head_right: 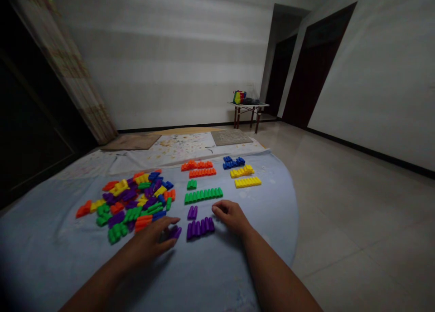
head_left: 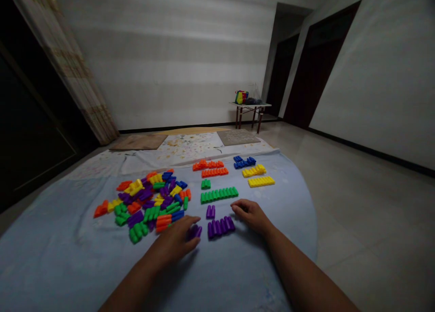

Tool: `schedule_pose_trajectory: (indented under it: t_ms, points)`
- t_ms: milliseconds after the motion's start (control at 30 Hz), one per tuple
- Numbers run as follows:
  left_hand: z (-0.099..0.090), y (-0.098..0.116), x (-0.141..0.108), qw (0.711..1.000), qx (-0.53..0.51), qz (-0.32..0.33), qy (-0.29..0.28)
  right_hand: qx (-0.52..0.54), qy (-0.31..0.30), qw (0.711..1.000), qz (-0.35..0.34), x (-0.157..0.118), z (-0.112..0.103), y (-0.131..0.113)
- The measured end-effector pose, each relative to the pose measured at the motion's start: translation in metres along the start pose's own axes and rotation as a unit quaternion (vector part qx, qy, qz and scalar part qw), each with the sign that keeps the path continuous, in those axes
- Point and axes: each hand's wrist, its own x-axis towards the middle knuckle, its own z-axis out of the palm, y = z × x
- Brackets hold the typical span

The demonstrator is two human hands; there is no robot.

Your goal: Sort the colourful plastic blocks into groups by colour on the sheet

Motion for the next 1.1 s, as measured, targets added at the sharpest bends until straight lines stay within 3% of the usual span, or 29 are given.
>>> schedule_pose_trajectory:
  t_ms: [167,400,533,833,1100]
  points:
    - [-0.003,-0.007,0.006,0.999,-0.003,0.029,-0.044,-0.001,0.013,1.0,-0.006,0.001,-0.001,0.0]
    - [-0.005,0.002,0.039,0.998,0.048,0.022,0.021,0.004,0.038,0.999,0.0,0.003,-0.002,0.004]
    - [0.001,0.004,0.055,0.996,0.088,0.014,0.011,0.021,0.056,0.998,0.006,0.005,-0.003,0.007]
    - [0.016,0.006,0.076,0.999,0.04,0.014,-0.005,0.017,0.074,0.997,0.006,0.008,-0.005,0.012]
    - [0.024,0.014,0.08,1.0,0.011,0.016,0.016,0.024,0.076,0.997,0.012,0.006,-0.006,0.01]
